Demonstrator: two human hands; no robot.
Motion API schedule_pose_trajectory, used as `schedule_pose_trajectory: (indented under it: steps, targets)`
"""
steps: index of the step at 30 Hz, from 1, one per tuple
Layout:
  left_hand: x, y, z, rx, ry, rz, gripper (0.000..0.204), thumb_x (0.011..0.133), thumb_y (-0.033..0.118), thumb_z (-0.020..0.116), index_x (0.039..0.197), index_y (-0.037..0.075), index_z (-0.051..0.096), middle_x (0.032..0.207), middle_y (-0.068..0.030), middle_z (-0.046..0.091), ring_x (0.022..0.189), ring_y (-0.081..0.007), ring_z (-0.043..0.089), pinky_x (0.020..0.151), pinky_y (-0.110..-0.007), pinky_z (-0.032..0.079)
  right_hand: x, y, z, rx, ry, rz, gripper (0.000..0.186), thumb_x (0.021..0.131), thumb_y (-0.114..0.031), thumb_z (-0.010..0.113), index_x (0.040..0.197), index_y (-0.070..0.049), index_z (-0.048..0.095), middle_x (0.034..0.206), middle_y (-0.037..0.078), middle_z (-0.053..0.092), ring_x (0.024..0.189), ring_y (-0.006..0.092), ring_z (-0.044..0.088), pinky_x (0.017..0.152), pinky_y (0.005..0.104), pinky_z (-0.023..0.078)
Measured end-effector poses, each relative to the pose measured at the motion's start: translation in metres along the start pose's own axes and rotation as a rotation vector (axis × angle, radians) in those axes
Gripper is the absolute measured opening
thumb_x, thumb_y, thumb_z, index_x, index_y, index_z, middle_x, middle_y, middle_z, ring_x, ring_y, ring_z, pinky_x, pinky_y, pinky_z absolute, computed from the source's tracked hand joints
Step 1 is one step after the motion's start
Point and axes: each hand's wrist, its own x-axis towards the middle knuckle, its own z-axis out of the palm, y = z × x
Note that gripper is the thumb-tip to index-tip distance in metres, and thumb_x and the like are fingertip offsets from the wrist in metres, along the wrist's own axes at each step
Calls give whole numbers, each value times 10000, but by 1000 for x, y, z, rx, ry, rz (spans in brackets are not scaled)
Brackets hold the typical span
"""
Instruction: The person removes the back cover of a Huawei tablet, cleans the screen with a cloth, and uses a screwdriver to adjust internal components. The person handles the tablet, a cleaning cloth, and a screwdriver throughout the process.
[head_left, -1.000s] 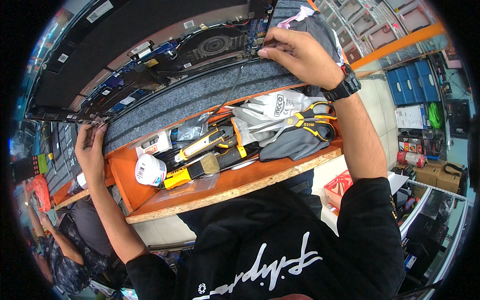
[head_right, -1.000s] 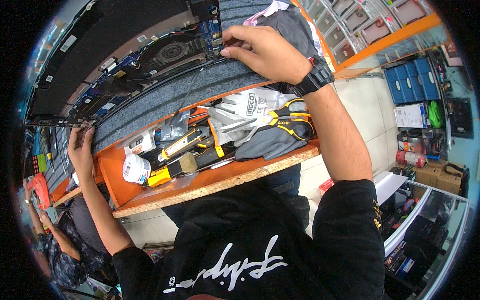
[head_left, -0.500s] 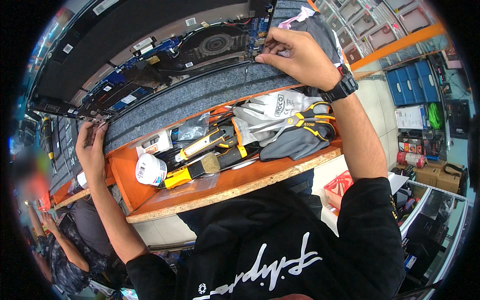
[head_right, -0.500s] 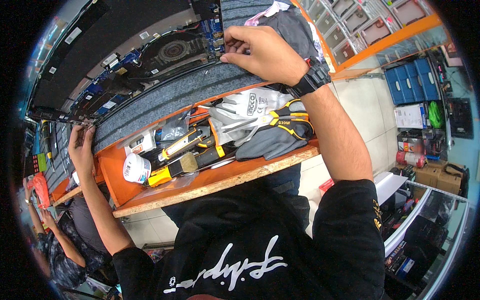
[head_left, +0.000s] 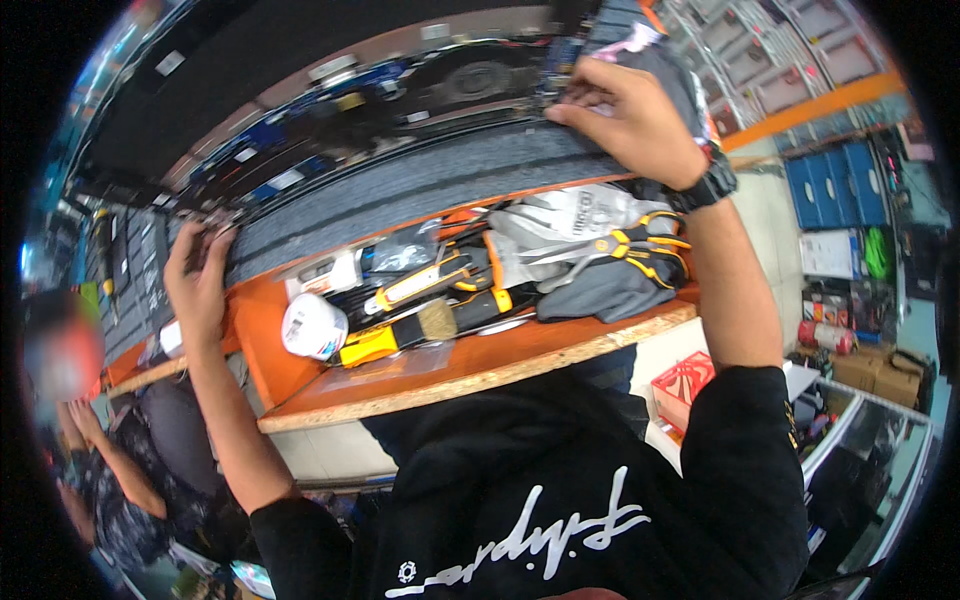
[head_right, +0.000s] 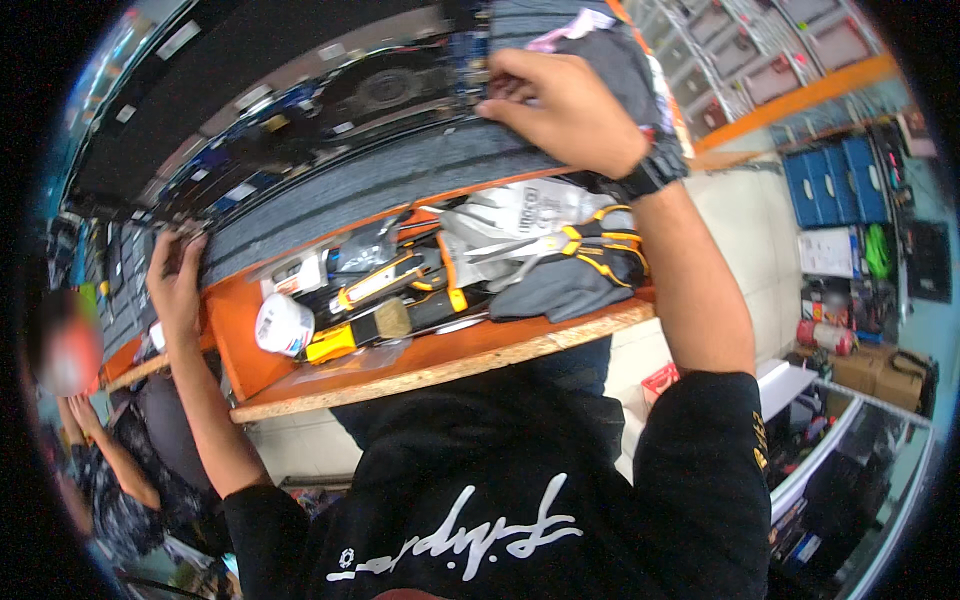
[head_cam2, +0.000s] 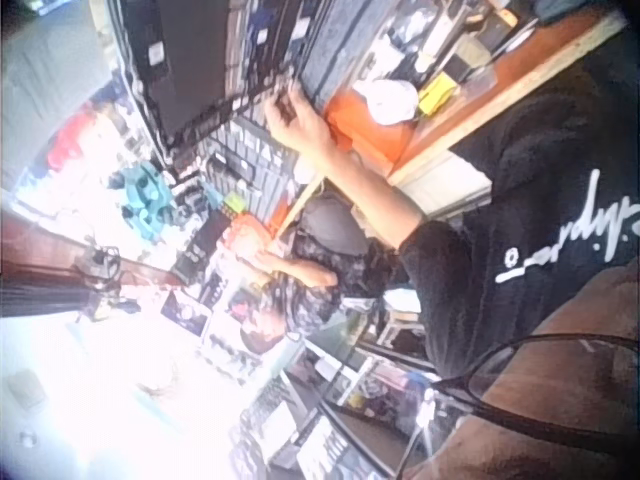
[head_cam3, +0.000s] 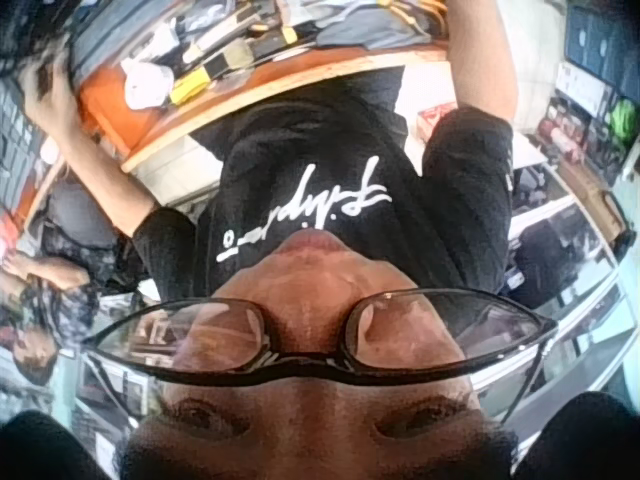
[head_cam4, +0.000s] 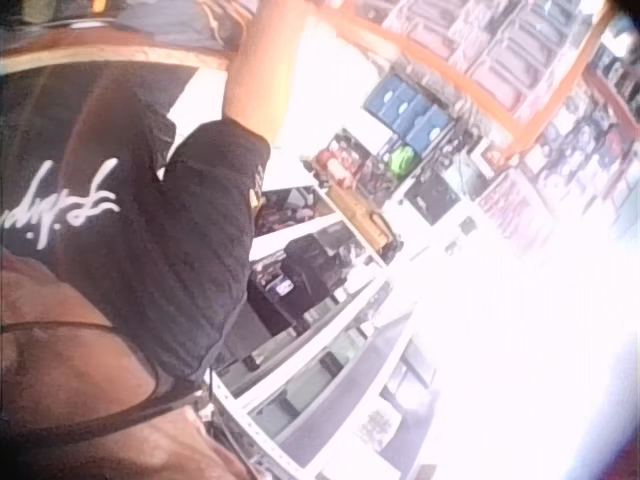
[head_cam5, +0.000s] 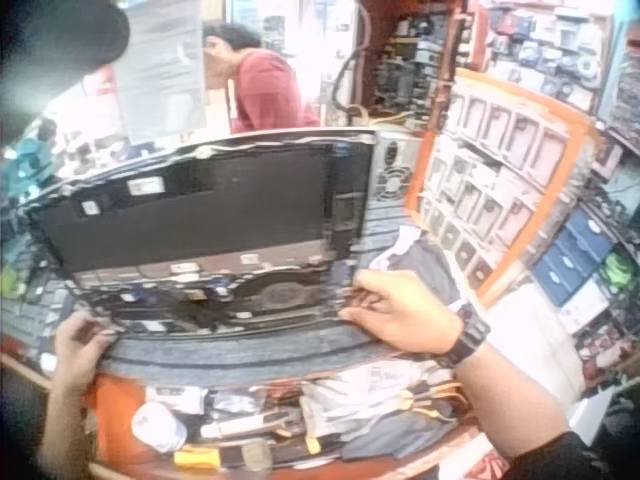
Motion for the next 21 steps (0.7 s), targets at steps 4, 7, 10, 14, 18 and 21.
schedule_pose_trajectory:
  steps: [4,7,10,14,18,21]
  targets:
    - [1,21,14,28,-60,14,209,939,18,700,1134,-39,656,1089,-71,711,1005,-118,658,893,-248,504,-5,4,-3,-103,0,27,237,895,-112,766,1014,22,611,866,93,686,835,144,688,758,295,550]
    - [5,20,12,11,-86,78,181,916,31,734,1073,-17,656,1002,-38,708,940,-99,663,824,-241,521,-4,-3,0,-32,-10,199,192,907,-84,747,947,29,597,860,85,694,802,119,661,747,267,516]
    - [3,19,12,-97,-70,54,232,865,39,792,1049,-16,662,975,-29,691,898,-99,646,819,-249,524,-6,7,1,74,9,232,142,922,-36,723,958,20,598,875,34,690,817,61,627,745,228,491]
    - [4,34,13,60,-108,157,259,826,50,822,1019,-22,665,932,-30,666,881,-105,623,815,-255,515,-2,-3,2,102,4,271,121,933,-11,706,1007,17,614,903,11,686,833,42,613,764,209,484]
    - [6,35,13,108,-107,165,244,809,87,832,935,-35,662,893,-40,643,835,-129,587,767,-275,488,-1,-2,5,162,33,323,125,939,1,695,1042,15,625,925,11,683,867,44,625,797,204,491]
    - [8,31,12,177,-104,218,250,811,107,830,901,-41,650,883,-52,636,805,-146,567,747,-291,475,-3,5,4,168,40,331,117,943,7,688,1039,14,622,944,21,686,876,50,630,806,207,496]
